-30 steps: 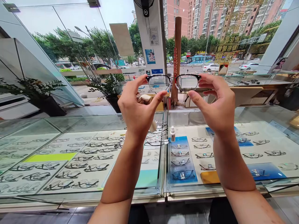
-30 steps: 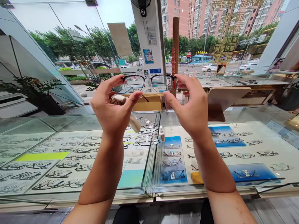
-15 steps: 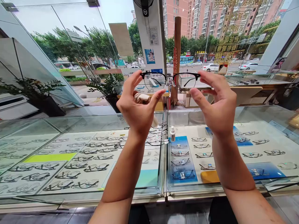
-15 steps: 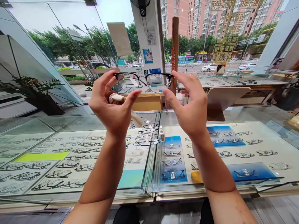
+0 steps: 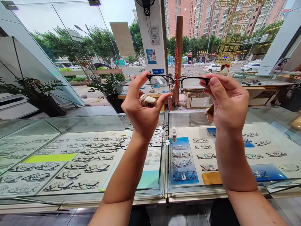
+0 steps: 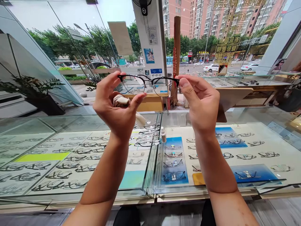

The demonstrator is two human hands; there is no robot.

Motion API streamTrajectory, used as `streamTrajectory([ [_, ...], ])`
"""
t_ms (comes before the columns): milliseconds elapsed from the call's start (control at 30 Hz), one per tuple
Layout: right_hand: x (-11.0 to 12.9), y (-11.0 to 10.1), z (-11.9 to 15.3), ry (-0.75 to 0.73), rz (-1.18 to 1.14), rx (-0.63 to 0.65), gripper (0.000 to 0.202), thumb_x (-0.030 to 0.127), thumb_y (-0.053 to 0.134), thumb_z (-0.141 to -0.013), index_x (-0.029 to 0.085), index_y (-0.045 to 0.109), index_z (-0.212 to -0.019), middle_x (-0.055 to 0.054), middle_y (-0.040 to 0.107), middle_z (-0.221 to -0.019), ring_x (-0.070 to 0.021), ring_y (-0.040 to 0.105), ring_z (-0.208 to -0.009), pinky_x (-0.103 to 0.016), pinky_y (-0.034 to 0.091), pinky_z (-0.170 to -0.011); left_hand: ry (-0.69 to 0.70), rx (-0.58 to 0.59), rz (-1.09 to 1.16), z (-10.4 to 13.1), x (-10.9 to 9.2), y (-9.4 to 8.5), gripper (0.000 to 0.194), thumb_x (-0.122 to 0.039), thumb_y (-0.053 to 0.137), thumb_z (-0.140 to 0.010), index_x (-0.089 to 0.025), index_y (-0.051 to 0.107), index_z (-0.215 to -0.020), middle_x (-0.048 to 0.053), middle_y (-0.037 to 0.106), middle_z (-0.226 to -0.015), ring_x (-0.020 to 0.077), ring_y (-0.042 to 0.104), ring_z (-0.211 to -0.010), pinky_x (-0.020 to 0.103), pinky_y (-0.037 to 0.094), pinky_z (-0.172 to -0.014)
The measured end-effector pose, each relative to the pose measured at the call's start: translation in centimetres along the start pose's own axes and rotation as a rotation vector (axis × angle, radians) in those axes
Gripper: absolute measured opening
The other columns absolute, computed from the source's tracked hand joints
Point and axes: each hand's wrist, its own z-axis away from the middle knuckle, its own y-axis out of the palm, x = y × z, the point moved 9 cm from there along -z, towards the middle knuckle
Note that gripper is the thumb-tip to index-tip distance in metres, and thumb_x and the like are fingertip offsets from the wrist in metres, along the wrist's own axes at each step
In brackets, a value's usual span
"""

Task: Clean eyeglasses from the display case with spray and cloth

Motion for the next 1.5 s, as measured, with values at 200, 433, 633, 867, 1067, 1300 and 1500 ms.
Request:
streamTrajectory([
  [200,-1.4,0.1,-0.3,0.109,-0.166,0.056,0.028,0.055,0.075,-0.098,0.03,0.082,-0.11,-0.002,0.083,-0.114,-0.0265,0.082,-0.112,-0.045,0.067,-0.103,0.018,-0.018,0.079,0.0,0.1,0.0,0.07,-0.069,0.076,-0.093,-0.027,0.06,-0.147,0.011,0.067,-0.152,0.0358,0.058,-0.149,0.05,0.061,-0.098],
  [433,-1.7,0.2,-0.2,0.141,-0.314,0.072,0.025,0.054,0.081,-0.096,0.031,0.082,-0.105,0.0,0.084,-0.107,-0.0243,0.082,-0.111,-0.041,0.067,-0.103,0.045,-0.072,0.153,0.1,-0.6,-0.4,0.068,-0.056,0.091,-0.085,-0.027,0.065,-0.14,0.01,0.07,-0.144,0.0331,0.065,-0.141,0.042,0.06,-0.103],
  [633,-2.7,0.3,-0.5,0.15,-0.365,0.076,0.02,0.051,0.081,-0.097,0.033,0.08,-0.106,0.003,0.084,-0.107,-0.0205,0.083,-0.106,-0.039,0.067,-0.102,-0.023,-0.042,0.248,-0.1,-0.6,-0.2,0.066,-0.055,0.094,-0.081,-0.027,0.066,-0.135,0.011,0.072,-0.134,0.0304,0.07,-0.131,0.037,0.064,-0.09],
  [867,-4.1,0.6,-0.5,0.187,-0.306,0.101,0.027,0.054,0.077,-0.098,0.029,0.076,-0.107,-0.001,0.083,-0.109,-0.0216,0.082,-0.108,-0.042,0.067,-0.101,-0.167,-0.006,0.355,-0.1,1.1,0.7,0.073,-0.063,0.094,-0.077,-0.023,0.065,-0.13,0.012,0.076,-0.121,0.0274,0.076,-0.116,0.035,0.066,-0.086],
  [1067,-4.8,1.1,-0.5,0.23,-0.243,0.128,0.035,0.061,0.074,-0.097,0.029,0.075,-0.112,-0.004,0.083,-0.113,-0.0244,0.081,-0.113,-0.044,0.068,-0.098,-0.174,-0.017,0.383,0.4,1.8,1.4,0.084,-0.074,0.087,-0.079,-0.021,0.057,-0.136,0.013,0.074,-0.123,0.0297,0.078,-0.117,0.039,0.067,-0.089],
  [1300,-4.4,1.3,-0.2,0.31,-0.309,0.103,0.022,0.051,0.074,-0.097,0.029,0.074,-0.103,-0.002,0.083,-0.11,-0.0241,0.081,-0.109,-0.046,0.065,-0.104,-0.165,-0.027,0.435,0.4,1.2,1.4,0.088,-0.073,0.088,-0.078,-0.023,0.054,-0.141,0.014,0.073,-0.128,0.029,0.076,-0.118,0.039,0.066,-0.092],
  [1500,-3.0,2.0,-0.1,0.283,-0.329,0.145,0.035,0.06,0.071,-0.096,0.031,0.075,-0.115,-0.001,0.082,-0.122,-0.0258,0.079,-0.119,-0.047,0.063,-0.109,-0.426,0.01,0.666,0.7,2.4,2.3,0.079,-0.063,0.097,-0.073,-0.025,0.061,-0.133,0.009,0.075,-0.119,0.0183,0.077,-0.09,0.025,0.059,-0.066],
])
